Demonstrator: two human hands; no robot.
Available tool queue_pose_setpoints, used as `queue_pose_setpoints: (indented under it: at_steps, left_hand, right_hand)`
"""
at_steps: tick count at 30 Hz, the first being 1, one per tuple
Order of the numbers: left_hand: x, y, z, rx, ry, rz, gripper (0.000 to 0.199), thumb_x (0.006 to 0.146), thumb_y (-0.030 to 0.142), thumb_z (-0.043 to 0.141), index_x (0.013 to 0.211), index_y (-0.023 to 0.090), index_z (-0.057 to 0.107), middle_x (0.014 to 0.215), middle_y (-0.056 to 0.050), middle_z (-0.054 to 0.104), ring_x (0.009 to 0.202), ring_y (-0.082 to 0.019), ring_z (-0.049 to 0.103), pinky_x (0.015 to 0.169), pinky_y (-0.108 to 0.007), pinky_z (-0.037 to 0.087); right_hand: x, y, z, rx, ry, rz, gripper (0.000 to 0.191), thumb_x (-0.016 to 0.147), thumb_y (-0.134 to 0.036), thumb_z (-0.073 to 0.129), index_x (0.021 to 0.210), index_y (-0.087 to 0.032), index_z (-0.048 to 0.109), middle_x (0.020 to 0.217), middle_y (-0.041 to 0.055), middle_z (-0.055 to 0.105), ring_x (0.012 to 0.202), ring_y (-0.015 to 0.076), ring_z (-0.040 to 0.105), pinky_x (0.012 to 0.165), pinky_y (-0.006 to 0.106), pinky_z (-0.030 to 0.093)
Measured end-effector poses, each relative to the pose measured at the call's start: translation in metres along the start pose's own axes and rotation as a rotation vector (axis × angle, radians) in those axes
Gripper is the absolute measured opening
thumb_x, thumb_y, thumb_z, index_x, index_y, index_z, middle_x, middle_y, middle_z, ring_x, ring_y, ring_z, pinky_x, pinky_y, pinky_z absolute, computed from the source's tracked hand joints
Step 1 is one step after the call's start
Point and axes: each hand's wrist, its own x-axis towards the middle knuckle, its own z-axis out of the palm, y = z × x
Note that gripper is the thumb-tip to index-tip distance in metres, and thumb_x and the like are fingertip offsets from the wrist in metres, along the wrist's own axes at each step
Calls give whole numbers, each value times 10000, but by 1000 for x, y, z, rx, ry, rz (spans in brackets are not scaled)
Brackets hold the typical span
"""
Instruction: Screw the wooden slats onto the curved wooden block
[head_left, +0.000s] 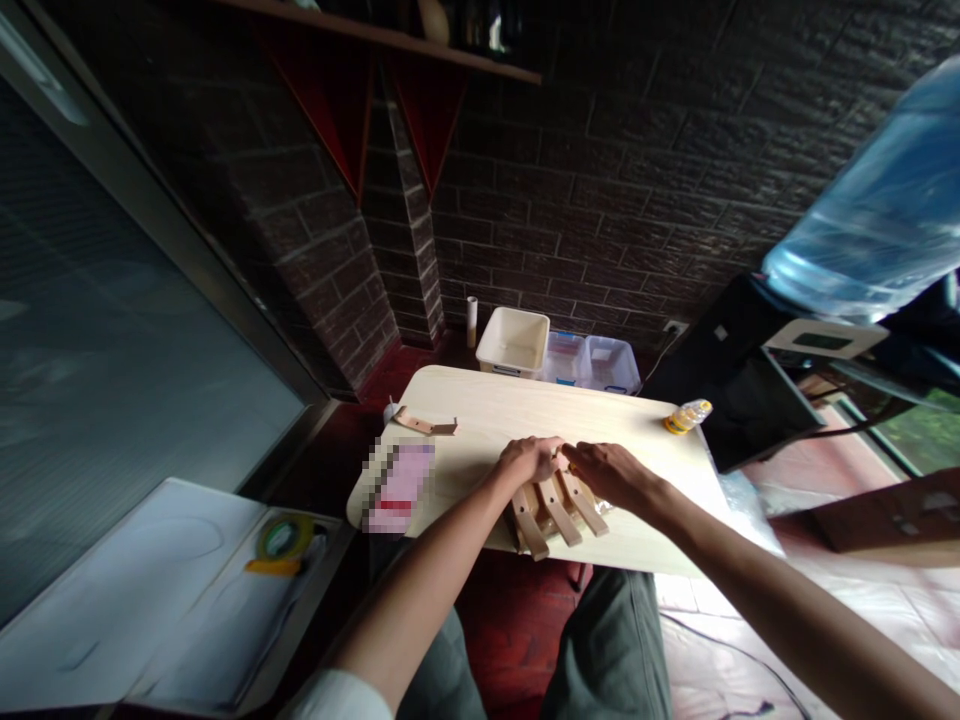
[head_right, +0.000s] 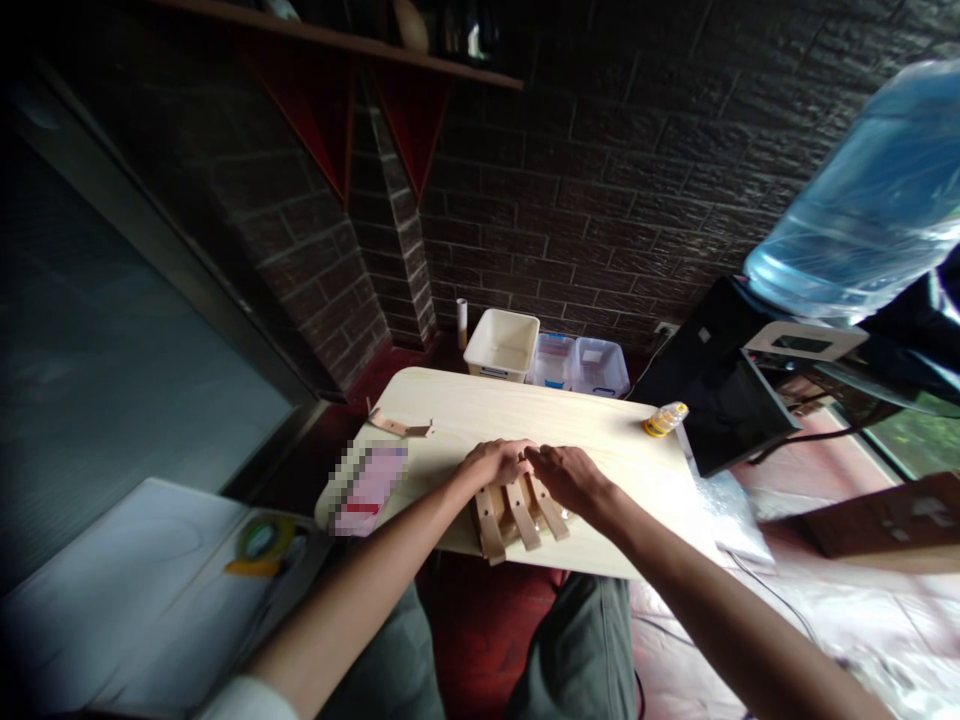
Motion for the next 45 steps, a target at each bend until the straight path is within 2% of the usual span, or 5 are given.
queue_pose_setpoints:
  at_steps: [10, 16, 27, 34, 45]
  left_hand:
    - [2, -5, 8, 96, 53, 68, 384, 863, 500, 466, 1190, 338, 584, 1206, -26, 662, 1056, -250, 630, 858, -325, 497]
    - [3, -4, 8, 71, 43, 24, 409, 859, 543, 466, 1195, 345, 589, 1180, -27, 674, 1024, -251, 640, 844, -333, 501]
    - [2, -1, 0, 6, -10, 29, 427, 865, 557, 460, 1259, 418, 545, 1218, 10, 660, 1023, -257, 634, 802, -327, 494]
    - [4, -2, 3, 19, -2, 17, 449, 855, 504, 467, 1280, 373, 530, 1206, -17, 665, 974, -249, 646, 784, -318, 493]
    - [13, -10, 14, 43, 44, 66, 421, 847, 542, 484, 1200, 335, 581, 1193, -28, 673, 1008, -248, 638, 807, -310, 487]
  right_hand:
    - [0, 10, 10, 87, 32, 82, 189, 961, -253, 472, 1108, -161, 547, 934, 102, 716, 785, 190, 675, 617, 257, 403]
    - [-1, 2, 5, 23, -1, 142, 252, 970, -264, 431, 1163, -136, 531, 932, 130, 714, 797, 221, 685, 614, 278, 422]
    - [2, -6, 9, -54, 4, 51, 276, 926, -99, 390, 1112, -123, 592, 868, 117, 709, 724, 203, 673, 580, 273, 412]
    - [0, -7, 10, -30, -18, 121, 327, 983, -229, 369, 1232, -105, 540, 901, 152, 710, 784, 242, 689, 607, 288, 437]
    - [8, -5, 7, 28, -98, 304, 332, 950, -333, 455, 1173, -109, 558, 980, 181, 689, 883, 273, 689, 681, 311, 492]
